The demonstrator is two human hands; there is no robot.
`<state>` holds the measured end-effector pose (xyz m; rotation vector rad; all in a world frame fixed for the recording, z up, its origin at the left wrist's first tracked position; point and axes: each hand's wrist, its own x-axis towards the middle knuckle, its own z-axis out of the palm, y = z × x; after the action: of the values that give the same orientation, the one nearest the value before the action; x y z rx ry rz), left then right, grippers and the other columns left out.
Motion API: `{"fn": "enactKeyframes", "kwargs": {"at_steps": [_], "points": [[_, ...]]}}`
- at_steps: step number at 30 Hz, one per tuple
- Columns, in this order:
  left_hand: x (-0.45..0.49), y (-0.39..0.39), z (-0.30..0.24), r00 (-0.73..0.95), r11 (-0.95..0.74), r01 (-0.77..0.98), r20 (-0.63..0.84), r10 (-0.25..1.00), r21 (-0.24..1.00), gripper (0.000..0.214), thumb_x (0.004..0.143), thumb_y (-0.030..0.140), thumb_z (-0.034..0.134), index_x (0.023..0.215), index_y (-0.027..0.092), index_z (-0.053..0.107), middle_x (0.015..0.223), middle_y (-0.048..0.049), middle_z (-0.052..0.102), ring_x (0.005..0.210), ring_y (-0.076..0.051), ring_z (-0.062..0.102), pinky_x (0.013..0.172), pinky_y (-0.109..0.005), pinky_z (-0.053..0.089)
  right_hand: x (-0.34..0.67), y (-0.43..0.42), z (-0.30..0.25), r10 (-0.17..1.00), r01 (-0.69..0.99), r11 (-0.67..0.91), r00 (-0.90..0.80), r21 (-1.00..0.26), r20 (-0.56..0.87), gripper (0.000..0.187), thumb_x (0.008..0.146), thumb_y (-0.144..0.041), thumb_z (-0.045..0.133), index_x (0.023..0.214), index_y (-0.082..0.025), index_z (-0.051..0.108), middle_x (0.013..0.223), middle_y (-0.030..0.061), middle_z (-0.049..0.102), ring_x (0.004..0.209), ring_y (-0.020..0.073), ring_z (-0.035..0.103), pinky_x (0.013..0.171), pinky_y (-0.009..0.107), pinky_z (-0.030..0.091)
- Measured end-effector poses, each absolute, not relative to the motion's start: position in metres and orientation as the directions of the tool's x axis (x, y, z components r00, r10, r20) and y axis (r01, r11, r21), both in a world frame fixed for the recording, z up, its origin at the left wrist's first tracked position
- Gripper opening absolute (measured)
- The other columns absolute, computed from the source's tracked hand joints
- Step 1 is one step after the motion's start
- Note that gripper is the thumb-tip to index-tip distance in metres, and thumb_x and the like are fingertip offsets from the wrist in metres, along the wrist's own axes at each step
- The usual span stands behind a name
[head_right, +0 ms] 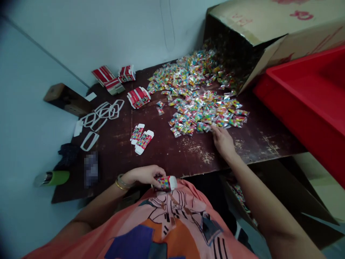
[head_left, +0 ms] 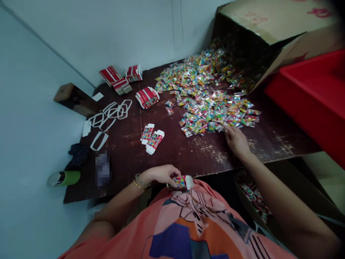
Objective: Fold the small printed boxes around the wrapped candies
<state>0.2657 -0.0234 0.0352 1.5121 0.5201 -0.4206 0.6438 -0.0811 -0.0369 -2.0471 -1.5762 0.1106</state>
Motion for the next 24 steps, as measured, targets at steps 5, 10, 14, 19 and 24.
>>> {"fn": "enactKeyframes", "kwargs": {"at_steps": [5, 10, 14, 19, 24], "points": [[0.292, -0.037, 0.018, 0.788, 0.486, 0.294, -0.496, 0.364, 0.823, 0.049, 0.079, 0.037, 0.065, 0.121, 0.016, 0.050, 0.109, -0.0104, 0.061, 0.086, -0.018, 0.059, 0.069, -0.028, 0.051, 0.599, -0.112, -0.021, 0.811, 0.542, -0.160, 0.549, -0.825, 0.203, 0.025, 0.087, -0.035, 0.052, 0.101, -0.019, 0.066, 0.103, 0.0091, 0.066, 0.090, 0.0234, 0.063, 0.078, 0.037, 0.053], [0.337, -0.053, 0.007, 0.784, 0.532, 0.248, -0.490, 0.381, 0.810, 0.060, 0.077, 0.030, 0.065, 0.132, 0.022, 0.042, 0.113, -0.0100, 0.057, 0.091, -0.020, 0.058, 0.062, -0.027, 0.054, 0.540, -0.125, 0.029, 0.987, 0.303, -0.111, 0.149, -0.947, -0.068, 0.029, 0.084, -0.039, 0.059, 0.107, -0.021, 0.061, 0.094, 0.0044, 0.068, 0.076, 0.0174, 0.064, 0.069, 0.031, 0.052], [0.351, -0.059, 0.009, 0.820, 0.451, 0.286, -0.460, 0.341, 0.845, 0.060, 0.075, 0.023, 0.065, 0.132, 0.022, 0.044, 0.111, -0.0080, 0.055, 0.087, -0.019, 0.058, 0.058, -0.027, 0.054, 0.536, -0.122, 0.046, 0.992, 0.477, -0.039, 0.124, -0.878, 0.024, 0.023, 0.082, -0.036, 0.064, 0.099, -0.021, 0.057, 0.089, 0.0031, 0.067, 0.080, 0.0175, 0.062, 0.076, 0.030, 0.048], [0.352, -0.061, 0.015, 0.791, 0.413, 0.361, -0.509, 0.340, 0.836, 0.043, 0.075, 0.024, 0.066, 0.115, 0.014, 0.053, 0.081, -0.0021, 0.058, 0.065, -0.013, 0.057, 0.050, -0.021, 0.047, 0.545, -0.125, 0.055, 0.999, 0.534, 0.033, 0.000, -0.845, 0.039, 0.025, 0.082, -0.036, 0.065, 0.100, -0.020, 0.056, 0.091, 0.0040, 0.063, 0.078, 0.0160, 0.058, 0.071, 0.027, 0.046], [0.352, -0.067, 0.010, 0.741, 0.404, 0.379, -0.534, 0.406, 0.833, 0.046, 0.072, 0.028, 0.070, 0.112, 0.012, 0.054, 0.073, 0.0007, 0.058, 0.057, -0.011, 0.055, 0.049, -0.021, 0.044, 0.534, -0.133, 0.058, 0.993, 0.477, 0.026, 0.089, -0.879, 0.078, 0.019, 0.088, -0.032, 0.058, 0.103, -0.021, 0.057, 0.091, 0.0045, 0.062, 0.078, 0.0166, 0.058, 0.071, 0.029, 0.047]]}}
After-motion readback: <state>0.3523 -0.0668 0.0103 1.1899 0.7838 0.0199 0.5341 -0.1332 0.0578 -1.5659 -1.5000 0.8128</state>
